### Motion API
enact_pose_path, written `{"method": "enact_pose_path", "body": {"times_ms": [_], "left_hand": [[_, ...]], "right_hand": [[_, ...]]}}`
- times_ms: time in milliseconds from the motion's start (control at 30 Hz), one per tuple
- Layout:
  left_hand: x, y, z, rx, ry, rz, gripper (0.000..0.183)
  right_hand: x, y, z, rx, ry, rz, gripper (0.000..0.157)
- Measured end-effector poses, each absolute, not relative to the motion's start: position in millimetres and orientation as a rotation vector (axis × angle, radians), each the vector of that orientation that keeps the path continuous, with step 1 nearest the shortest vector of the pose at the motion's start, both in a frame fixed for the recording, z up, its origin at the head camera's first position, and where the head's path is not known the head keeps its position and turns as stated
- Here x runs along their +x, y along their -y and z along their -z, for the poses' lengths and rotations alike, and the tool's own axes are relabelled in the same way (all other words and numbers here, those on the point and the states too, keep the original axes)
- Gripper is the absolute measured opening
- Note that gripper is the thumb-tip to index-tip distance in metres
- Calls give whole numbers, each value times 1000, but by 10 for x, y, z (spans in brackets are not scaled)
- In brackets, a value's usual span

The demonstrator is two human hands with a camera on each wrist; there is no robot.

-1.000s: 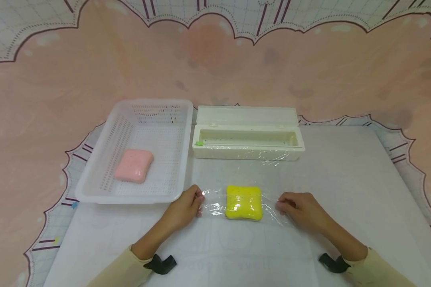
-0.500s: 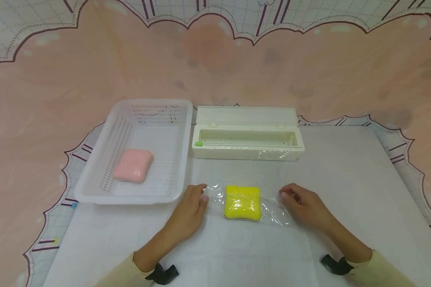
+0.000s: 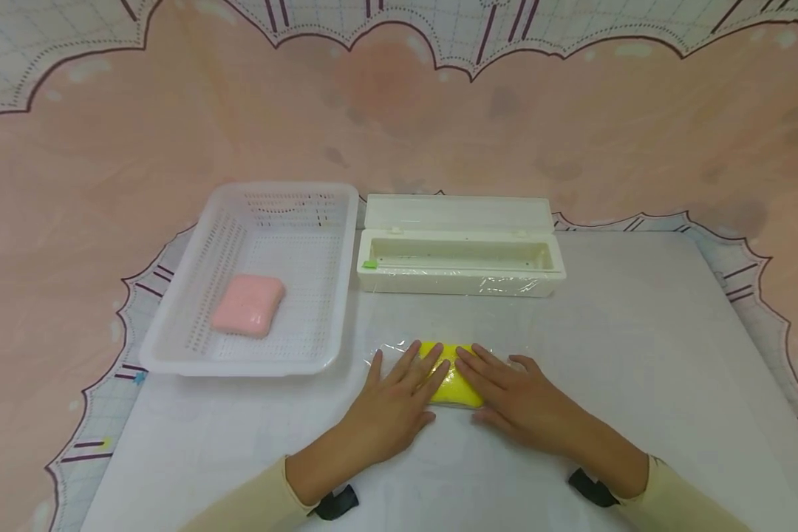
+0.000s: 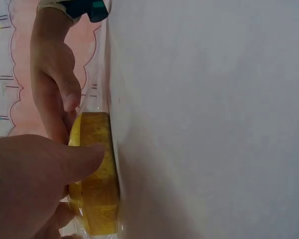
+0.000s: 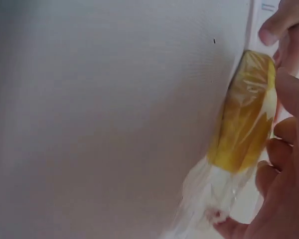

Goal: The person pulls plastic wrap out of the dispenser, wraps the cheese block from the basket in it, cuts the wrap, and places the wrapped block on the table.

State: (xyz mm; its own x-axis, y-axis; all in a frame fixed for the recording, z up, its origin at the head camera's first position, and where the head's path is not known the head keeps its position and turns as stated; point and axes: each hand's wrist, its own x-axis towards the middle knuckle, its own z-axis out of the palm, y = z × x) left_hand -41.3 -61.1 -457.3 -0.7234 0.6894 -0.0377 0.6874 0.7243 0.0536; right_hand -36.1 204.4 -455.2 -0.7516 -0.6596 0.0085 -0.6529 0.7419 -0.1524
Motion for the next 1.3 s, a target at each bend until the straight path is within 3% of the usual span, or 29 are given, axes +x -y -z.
{"method": "enact_pose_path", "body": {"times_ms": [467, 767, 1100, 1300], "left_hand": [[-579, 593, 4604, 1114, -2790, -92, 71], [-821, 625, 4525, 1102, -2693, -331, 65], [-1071, 567, 4481, 863, -2624, -730, 39], [-1205, 520, 4479, 840, -2656, -869, 34]], "right_hand": [[-489, -2012, 4576, -1144, -2836, 164, 74], [-674, -2080, 4550, -937, -2642, 554, 67], [-904, -2077, 4476, -701, -2654, 903, 58], [-1030, -2045, 4499, -663, -2776, 985, 53]]}}
